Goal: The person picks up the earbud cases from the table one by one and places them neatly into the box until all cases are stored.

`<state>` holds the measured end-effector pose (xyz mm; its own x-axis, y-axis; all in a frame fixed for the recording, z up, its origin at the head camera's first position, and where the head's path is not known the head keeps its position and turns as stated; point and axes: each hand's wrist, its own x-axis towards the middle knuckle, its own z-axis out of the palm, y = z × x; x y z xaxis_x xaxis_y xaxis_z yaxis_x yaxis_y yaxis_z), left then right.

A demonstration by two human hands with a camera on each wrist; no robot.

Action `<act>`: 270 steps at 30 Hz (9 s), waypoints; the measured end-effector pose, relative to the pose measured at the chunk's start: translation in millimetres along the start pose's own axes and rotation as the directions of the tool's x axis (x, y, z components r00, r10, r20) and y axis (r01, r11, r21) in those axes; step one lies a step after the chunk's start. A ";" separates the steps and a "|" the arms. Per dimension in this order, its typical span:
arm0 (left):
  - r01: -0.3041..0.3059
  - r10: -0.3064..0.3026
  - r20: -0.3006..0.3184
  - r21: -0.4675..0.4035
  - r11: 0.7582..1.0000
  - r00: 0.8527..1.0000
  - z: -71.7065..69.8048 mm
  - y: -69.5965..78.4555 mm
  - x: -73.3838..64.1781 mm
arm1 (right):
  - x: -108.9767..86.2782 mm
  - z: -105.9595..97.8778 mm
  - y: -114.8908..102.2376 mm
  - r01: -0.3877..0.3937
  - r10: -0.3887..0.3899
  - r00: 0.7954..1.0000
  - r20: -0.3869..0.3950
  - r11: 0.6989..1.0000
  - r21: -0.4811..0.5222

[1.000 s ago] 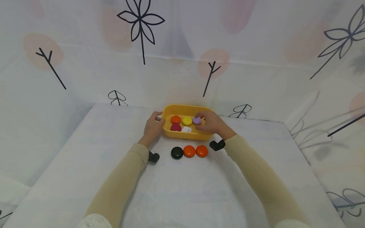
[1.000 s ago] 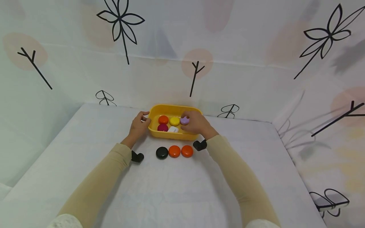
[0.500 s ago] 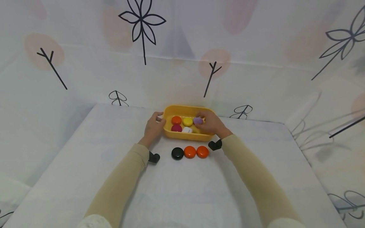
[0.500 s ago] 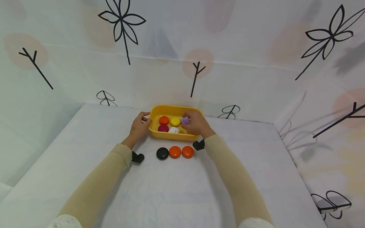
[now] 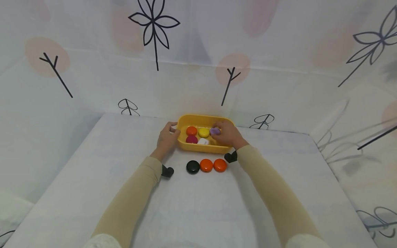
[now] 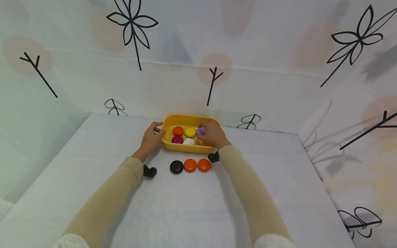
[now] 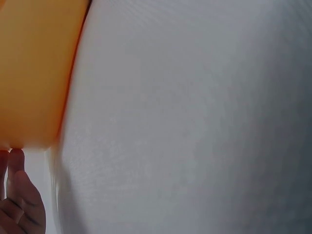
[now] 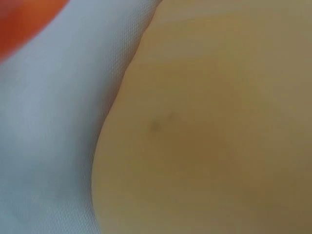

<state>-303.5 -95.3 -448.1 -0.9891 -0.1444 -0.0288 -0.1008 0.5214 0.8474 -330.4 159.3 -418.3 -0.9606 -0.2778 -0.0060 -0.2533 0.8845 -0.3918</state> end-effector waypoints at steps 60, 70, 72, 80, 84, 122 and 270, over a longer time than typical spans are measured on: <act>-0.014 0.014 0.004 0.019 1.000 1.000 -0.6 1.0 -0.9 | 7.7 0.0 -5.0 -0.060 0.062 0.997 -0.055 0.998 0.027; -0.012 0.011 0.019 0.043 0.999 1.000 1.8 -0.3 3.1 | 3.8 -3.6 -9.4 -0.071 0.073 0.995 -0.069 0.997 0.033; -0.010 0.009 0.016 0.051 0.999 1.000 2.6 -0.5 3.5 | 2.7 -3.1 -10.3 -0.082 0.085 0.994 -0.073 0.996 0.045; -0.009 0.008 0.009 0.063 0.998 1.000 3.4 1.5 2.4 | -4.4 -2.9 -12.7 -0.051 0.060 0.992 -0.112 0.995 0.082; -0.013 0.013 0.012 0.067 0.998 1.000 4.8 1.4 2.4 | -8.7 -3.2 -12.8 -0.030 0.042 0.990 -0.134 0.995 0.095; -0.081 0.084 -0.005 0.177 0.981 0.996 2.5 9.6 4.7 | -25.0 0.2 -16.5 0.030 -0.001 0.977 -0.214 0.991 0.133; -0.006 0.007 -0.006 0.132 0.991 1.000 5.3 11.5 0.9 | -131.8 -11.0 15.1 0.142 -0.154 0.979 -0.137 0.986 -0.090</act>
<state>-306.1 -85.0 -441.2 -0.9891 -0.1460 -0.0196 -0.1081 0.6287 0.7701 -208.9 213.4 -413.3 -0.9168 -0.3562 0.1806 -0.3965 0.8663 -0.3038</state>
